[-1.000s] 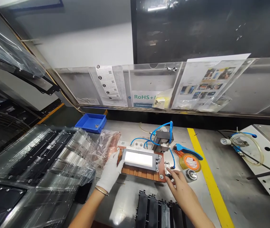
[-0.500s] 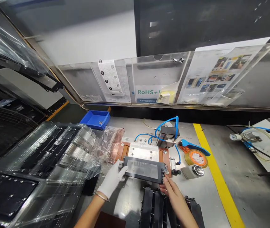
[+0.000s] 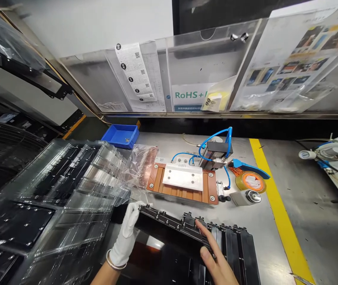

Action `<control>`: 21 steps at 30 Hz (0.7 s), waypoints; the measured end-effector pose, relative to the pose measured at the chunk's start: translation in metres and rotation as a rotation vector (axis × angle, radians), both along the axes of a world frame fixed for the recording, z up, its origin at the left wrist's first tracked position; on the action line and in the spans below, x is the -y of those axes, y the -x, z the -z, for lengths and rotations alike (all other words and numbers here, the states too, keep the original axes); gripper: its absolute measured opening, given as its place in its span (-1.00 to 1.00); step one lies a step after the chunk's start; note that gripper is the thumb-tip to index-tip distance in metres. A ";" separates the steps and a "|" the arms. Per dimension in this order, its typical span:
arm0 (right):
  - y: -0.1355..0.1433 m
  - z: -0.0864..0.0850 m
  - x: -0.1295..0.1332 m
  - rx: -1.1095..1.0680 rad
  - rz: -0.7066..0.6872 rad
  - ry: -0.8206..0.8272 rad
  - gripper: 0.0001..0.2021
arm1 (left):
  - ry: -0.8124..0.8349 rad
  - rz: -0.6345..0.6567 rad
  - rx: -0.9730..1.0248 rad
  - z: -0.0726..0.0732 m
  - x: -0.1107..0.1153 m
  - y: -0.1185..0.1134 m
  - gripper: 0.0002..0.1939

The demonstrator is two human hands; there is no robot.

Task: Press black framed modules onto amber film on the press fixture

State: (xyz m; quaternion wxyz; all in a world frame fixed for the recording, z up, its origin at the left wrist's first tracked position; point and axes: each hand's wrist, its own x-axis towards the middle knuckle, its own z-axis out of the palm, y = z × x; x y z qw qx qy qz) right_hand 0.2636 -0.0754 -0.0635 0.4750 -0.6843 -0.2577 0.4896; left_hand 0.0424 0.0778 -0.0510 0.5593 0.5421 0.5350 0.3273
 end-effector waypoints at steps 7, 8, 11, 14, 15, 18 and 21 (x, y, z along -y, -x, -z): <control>-0.004 -0.003 0.009 0.097 -0.096 0.090 -0.43 | -0.336 0.163 -0.140 -0.018 -0.013 0.015 -0.81; -0.002 -0.003 0.009 0.136 -0.084 0.089 -0.44 | -0.495 0.173 -0.253 -0.025 -0.012 0.015 -0.76; 0.010 -0.007 0.007 0.262 0.002 0.058 -0.50 | -0.873 0.501 -0.518 -0.051 -0.002 0.002 -0.77; 0.022 -0.011 0.000 0.353 0.075 -0.004 -0.55 | -0.910 0.896 -0.647 -0.066 0.020 -0.027 -0.81; 0.025 -0.010 -0.002 0.370 0.066 -0.017 -0.56 | -0.927 0.956 -0.684 -0.065 0.028 -0.038 -0.81; 0.030 -0.007 -0.004 0.390 -0.021 -0.026 -0.57 | -0.962 1.053 -0.789 -0.049 0.048 -0.062 -0.93; 0.032 -0.007 -0.003 0.416 -0.010 -0.030 -0.60 | -0.861 1.081 -0.862 -0.036 0.053 -0.070 -0.82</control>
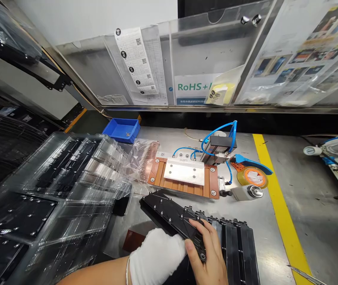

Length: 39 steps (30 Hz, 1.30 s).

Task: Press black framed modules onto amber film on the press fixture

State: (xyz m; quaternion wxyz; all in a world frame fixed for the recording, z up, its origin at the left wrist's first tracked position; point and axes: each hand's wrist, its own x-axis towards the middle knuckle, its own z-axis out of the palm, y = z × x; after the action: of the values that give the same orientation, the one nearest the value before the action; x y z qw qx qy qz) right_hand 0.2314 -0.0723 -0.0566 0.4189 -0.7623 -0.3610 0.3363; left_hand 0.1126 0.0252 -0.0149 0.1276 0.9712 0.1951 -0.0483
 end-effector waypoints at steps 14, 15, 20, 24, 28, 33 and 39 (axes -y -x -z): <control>-0.023 0.006 0.018 -0.100 0.003 0.094 -0.56 | 0.008 -0.185 -0.335 -0.015 -0.076 0.045 -0.64; -0.020 0.003 0.015 -0.113 0.025 0.084 -0.55 | -0.007 -0.179 -0.344 -0.014 -0.077 0.046 -0.64; -0.001 -0.009 0.001 -0.212 0.189 0.031 -0.55 | -0.010 -0.105 -0.340 -0.010 -0.070 0.046 -0.79; 0.001 0.001 0.005 -0.286 0.118 0.068 -0.51 | 0.030 -0.123 -0.341 -0.004 -0.059 0.042 -0.94; 0.005 0.016 0.009 -0.287 0.058 0.085 -0.52 | 0.104 -0.117 -0.292 0.003 -0.041 0.029 -0.94; 0.017 0.017 0.000 -0.217 0.042 -0.017 -0.57 | 0.220 -0.144 -0.088 0.008 -0.012 0.013 -0.79; -0.002 0.010 0.001 -0.142 0.003 0.009 -0.59 | 0.306 -0.118 -0.028 0.000 -0.035 0.028 -0.80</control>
State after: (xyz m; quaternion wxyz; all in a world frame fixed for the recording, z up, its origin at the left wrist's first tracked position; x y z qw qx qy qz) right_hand 0.2335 -0.0734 -0.0666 0.4405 -0.7391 -0.3277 0.3903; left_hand 0.0848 0.0601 -0.0147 0.2738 0.9266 0.2437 -0.0834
